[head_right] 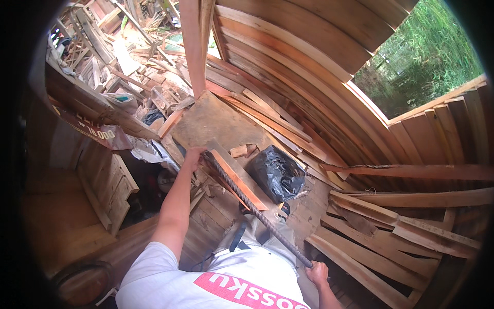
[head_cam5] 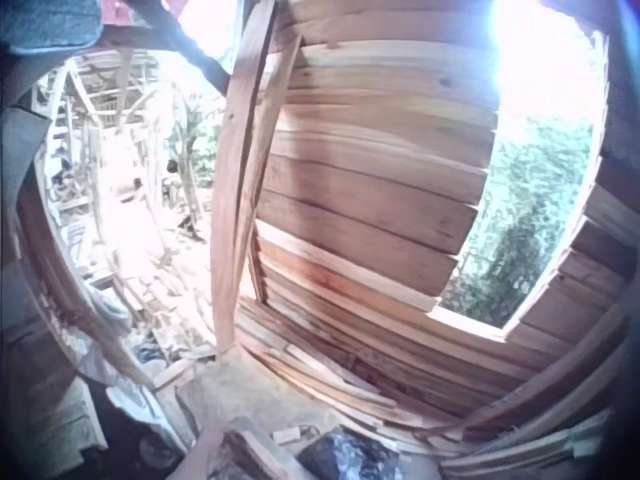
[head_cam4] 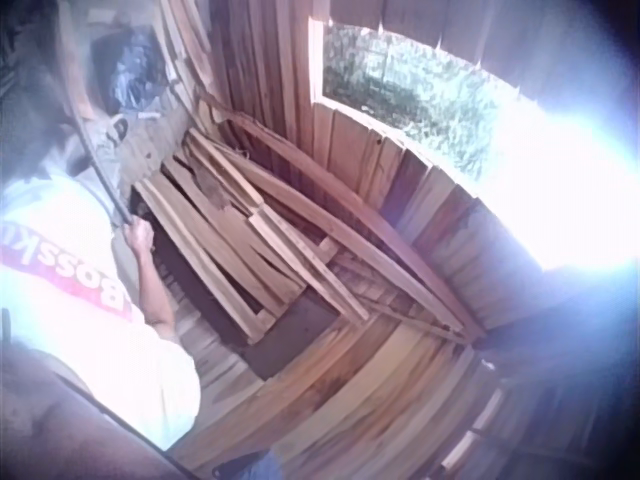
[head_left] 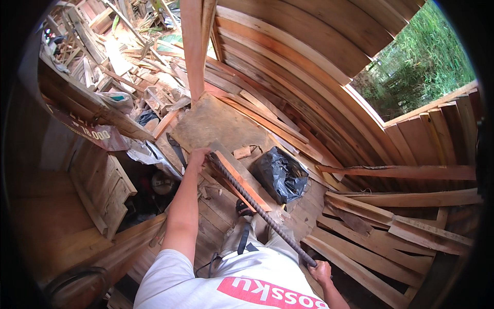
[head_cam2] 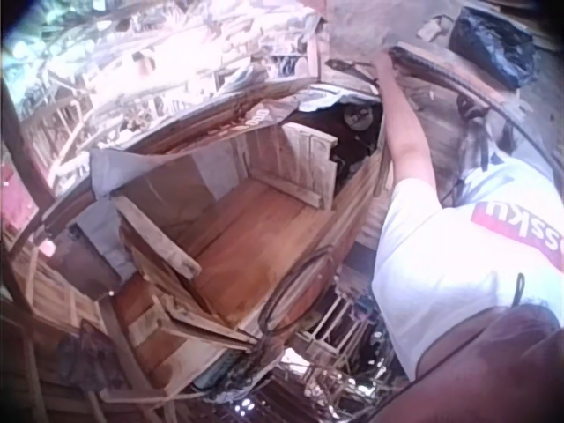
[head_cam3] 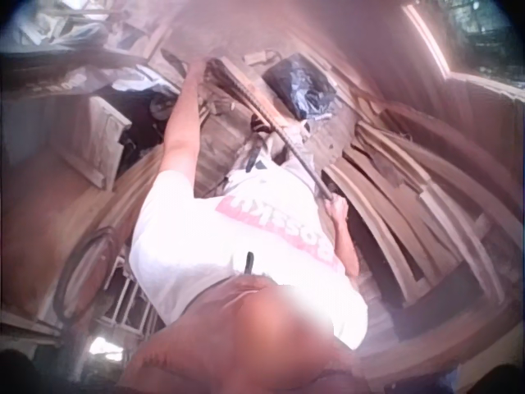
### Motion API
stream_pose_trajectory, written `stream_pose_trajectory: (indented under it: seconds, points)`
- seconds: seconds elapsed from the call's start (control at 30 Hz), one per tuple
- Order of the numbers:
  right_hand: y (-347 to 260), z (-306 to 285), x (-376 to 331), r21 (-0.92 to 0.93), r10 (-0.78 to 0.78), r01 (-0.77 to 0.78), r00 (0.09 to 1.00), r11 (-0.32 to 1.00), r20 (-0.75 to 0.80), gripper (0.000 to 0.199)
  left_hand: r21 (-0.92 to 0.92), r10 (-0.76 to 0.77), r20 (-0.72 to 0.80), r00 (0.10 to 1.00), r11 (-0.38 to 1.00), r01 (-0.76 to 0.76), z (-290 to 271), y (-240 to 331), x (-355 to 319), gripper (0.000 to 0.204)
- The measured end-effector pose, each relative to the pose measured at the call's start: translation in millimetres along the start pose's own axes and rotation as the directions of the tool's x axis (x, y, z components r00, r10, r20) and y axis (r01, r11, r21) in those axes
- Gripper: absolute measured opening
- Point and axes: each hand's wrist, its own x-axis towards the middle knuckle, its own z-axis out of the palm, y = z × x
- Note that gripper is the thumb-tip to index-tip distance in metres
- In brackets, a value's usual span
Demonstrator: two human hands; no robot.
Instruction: The person uses a long metal crowbar to pry apart wooden planks and beams in a cluttered, partially dismantled wooden structure. They repeatedly insert the tool into joints, lever the wood to break connections, and toss the separated pieces aside.
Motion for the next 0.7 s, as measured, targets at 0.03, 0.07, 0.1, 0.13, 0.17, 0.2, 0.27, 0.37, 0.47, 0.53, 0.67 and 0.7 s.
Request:
stream_pose_trajectory:
  seconds: [0.03,0.07,0.1,0.13,0.17,0.2,0.27,0.37,0.47,0.53,0.67,0.7]
  points:
    - [-5.8,-12.5,-8.7,-0.021,0.022,-0.022,1.0,1.0,-0.001,0.023,0.0,0.015,0.015,1.0,1.0,-0.015,-3.2,1.6,0.7,0.015]
    - [-8.3,-19.6,-16.7,-0.041,0.043,-0.043,0.999,0.998,-0.002,0.021,0.0,0.03,0.03,0.999,1.0,-0.03,-8.6,4.8,1.9,0.015]
    - [-2.2,-21.5,-24.5,-0.023,0.029,-0.03,0.999,0.999,-0.023,0.022,-0.004,0.044,0.046,0.998,0.999,-0.044,-7.0,10.2,-0.6,0.015]
    - [1.8,-23.6,-32.6,-0.014,0.05,-0.05,0.999,0.999,-0.022,0.022,-0.036,0.093,0.099,0.991,0.995,-0.089,-3.2,13.6,-4.3,0.015]
    - [4.8,-26.5,-40.8,-0.005,0.07,-0.07,0.997,0.998,-0.021,0.023,-0.071,0.142,0.15,0.978,0.989,-0.132,-0.9,17.2,-8.5,0.014]
    - [9.1,-25.5,-49.3,0.009,0.096,-0.096,0.995,0.995,-0.018,0.023,-0.104,0.19,0.205,0.96,0.98,-0.171,4.8,24.4,-17.2,0.014]
    - [19.0,-23.7,-62.3,0.008,0.099,-0.099,0.994,0.995,-0.034,0.026,0.032,0.284,0.129,0.95,0.956,-0.29,19.7,35.6,-40.3,0.013]
    - [26.3,-24.2,-80.4,0.04,0.123,-0.12,0.989,0.992,-0.079,0.028,0.051,0.416,0.051,0.908,0.907,-0.419,44.3,56.2,-74.8,0.012]
    - [39.8,-16.9,-102.8,0.059,0.185,-0.183,0.982,0.981,-0.036,0.028,-0.005,0.495,0.086,0.865,0.868,-0.496,68.9,79.8,-107.8,0.013]
    - [53.9,-4.0,-119.5,0.142,0.206,-0.201,0.978,0.969,-0.023,0.023,-0.041,0.529,0.165,0.832,0.847,-0.53,89.3,80.2,-120.6,0.013]
    - [75.6,32.6,-145.8,0.362,0.324,-0.309,0.946,0.879,0.021,0.017,-0.171,0.636,0.279,0.719,0.77,-0.615,164.7,55.0,-137.2,0.014]
    - [72.7,38.1,-147.3,0.373,0.347,-0.325,0.938,0.869,0.008,0.018,-0.212,0.677,0.27,0.685,0.736,-0.644,182.6,43.6,-135.6,0.016]
